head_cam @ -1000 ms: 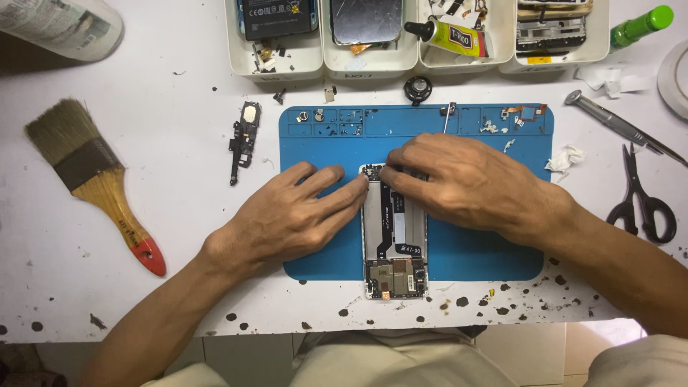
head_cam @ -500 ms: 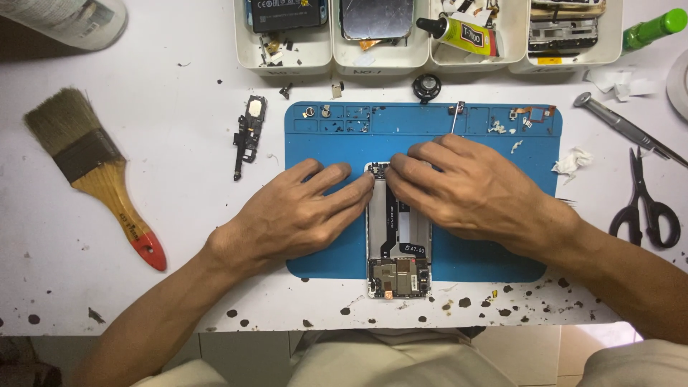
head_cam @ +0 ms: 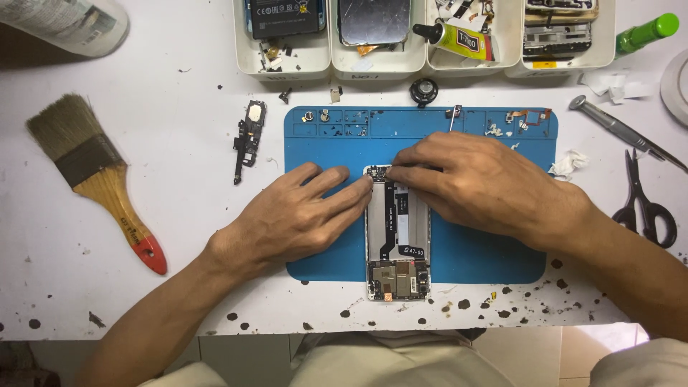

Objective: Reassembling internal components of a mobile phone including the battery and ribbon cables

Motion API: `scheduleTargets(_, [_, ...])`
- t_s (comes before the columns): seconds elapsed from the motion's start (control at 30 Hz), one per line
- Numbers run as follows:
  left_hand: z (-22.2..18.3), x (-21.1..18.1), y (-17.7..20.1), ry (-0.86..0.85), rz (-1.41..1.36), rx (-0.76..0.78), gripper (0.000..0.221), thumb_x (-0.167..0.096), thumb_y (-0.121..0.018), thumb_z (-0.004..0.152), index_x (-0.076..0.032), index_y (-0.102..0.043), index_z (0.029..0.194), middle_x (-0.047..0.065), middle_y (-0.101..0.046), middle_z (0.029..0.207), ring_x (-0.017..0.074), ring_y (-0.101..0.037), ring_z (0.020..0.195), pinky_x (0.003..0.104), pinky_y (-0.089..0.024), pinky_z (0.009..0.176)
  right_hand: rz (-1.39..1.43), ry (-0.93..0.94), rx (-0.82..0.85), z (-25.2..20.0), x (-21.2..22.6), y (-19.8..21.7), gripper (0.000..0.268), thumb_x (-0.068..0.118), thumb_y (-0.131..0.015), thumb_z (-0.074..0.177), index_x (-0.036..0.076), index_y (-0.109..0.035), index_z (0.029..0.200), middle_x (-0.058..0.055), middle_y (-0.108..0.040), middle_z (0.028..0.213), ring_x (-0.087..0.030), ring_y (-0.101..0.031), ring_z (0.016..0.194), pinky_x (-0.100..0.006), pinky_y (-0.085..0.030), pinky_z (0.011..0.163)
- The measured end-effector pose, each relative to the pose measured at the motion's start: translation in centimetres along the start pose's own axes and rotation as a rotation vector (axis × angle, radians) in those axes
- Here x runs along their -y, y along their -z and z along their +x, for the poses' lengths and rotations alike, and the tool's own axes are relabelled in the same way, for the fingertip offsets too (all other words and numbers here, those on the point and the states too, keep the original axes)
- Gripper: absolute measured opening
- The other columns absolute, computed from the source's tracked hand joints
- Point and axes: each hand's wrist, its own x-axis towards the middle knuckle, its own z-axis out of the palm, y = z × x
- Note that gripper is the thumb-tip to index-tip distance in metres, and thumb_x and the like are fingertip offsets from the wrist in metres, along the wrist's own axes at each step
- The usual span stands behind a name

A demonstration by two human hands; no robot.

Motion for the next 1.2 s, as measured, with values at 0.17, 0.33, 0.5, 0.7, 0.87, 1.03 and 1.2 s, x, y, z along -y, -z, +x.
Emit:
scheduleTargets(0.17, [-0.1, -0.1, -0.2, 0.001, 0.007, 0.010, 0.012, 0.000, -0.064, 0.102, -0.001, -0.073, 0.110, 0.012, -0.069, 0.117, 0.0250, -0.065, 0.097, 0.033, -0.049, 0.070, -0.035, 0.016, 0.026, -0.1, 0.0, -0.2, 0.031, 0.003, -0.070, 0.094, 0.003, -0.068, 0.125, -0.016, -0.069, 0.113, -0.030, -0.068, 0.093, -0.041, -0.059, 0.080])
scheduleTargets(0.33, [-0.2, 0.0, -0.3, 0.005, 0.032, 0.012, 0.012, -0.004, -0.067, 0.101, -0.004, -0.073, 0.112, 0.014, -0.069, 0.119, 0.0251, -0.064, 0.098, 0.033, -0.050, 0.073, -0.171, 0.014, 0.075, -0.3, 0.5, -0.4, 0.030, 0.005, -0.063, 0.097, 0.006, -0.062, 0.127, -0.015, -0.065, 0.118, -0.028, -0.063, 0.085, -0.039, -0.054, 0.069])
scheduleTargets(0.5, [-0.3, 0.1, -0.2, 0.050, -0.102, 0.004, 0.013, -0.003, -0.065, 0.102, -0.001, -0.072, 0.113, 0.014, -0.070, 0.114, 0.0281, -0.065, 0.098, 0.036, -0.049, 0.071, -0.012, -0.068, 0.078, 0.0, 0.4, -0.1, 0.035, 0.010, -0.068, 0.093, 0.003, -0.069, 0.128, -0.015, -0.072, 0.119, -0.028, -0.068, 0.107, -0.042, -0.050, 0.094])
scheduleTargets(0.7, [-0.8, 0.7, -0.5, 0.114, -0.216, -0.039, 0.017, 0.000, -0.064, 0.099, -0.002, -0.069, 0.114, 0.013, -0.069, 0.110, 0.0292, -0.061, 0.095, 0.039, -0.050, 0.070, 0.002, -0.113, -0.043, 0.3, 0.8, 2.3, 0.030, 0.007, -0.070, 0.096, 0.002, -0.071, 0.125, -0.015, -0.074, 0.119, -0.029, -0.070, 0.103, -0.042, -0.051, 0.093])
scheduleTargets(0.87, [-1.0, 1.0, -0.2, 0.101, -0.165, -0.050, 0.013, 0.001, -0.065, 0.098, -0.002, -0.070, 0.110, 0.014, -0.070, 0.108, 0.0298, -0.062, 0.095, 0.039, -0.051, 0.071, -0.078, -0.177, -0.017, -1.3, 2.3, 3.1, 0.028, 0.011, -0.072, 0.096, 0.004, -0.072, 0.123, -0.014, -0.074, 0.107, -0.028, -0.070, 0.091, -0.043, -0.057, 0.083])
scheduleTargets(1.03, [-1.7, 1.4, 0.0, 0.051, -0.058, -0.031, 0.016, 0.002, -0.070, 0.100, -0.005, -0.071, 0.114, 0.007, -0.065, 0.083, 0.0255, -0.061, 0.088, 0.036, -0.048, 0.069, -0.145, -0.251, 0.009, -6.2, 5.5, 3.6, 0.030, 0.015, -0.075, 0.093, 0.006, -0.073, 0.121, -0.009, -0.074, 0.093, -0.021, -0.069, 0.074, -0.036, -0.060, 0.069])
scheduleTargets(1.2, [-1.2, 2.0, 1.4, 0.099, 0.070, -0.054, 0.011, -0.016, -0.077, 0.104, -0.009, -0.072, 0.096, 0.002, -0.065, 0.058, 0.0203, -0.062, 0.063, 0.036, -0.051, 0.068, 0.103, -0.468, -0.262, -12.8, 9.2, 1.2, 0.030, 0.013, -0.081, 0.082, -0.001, -0.073, 0.108, -0.007, -0.074, 0.078, -0.014, -0.064, 0.057, -0.029, -0.058, 0.058])
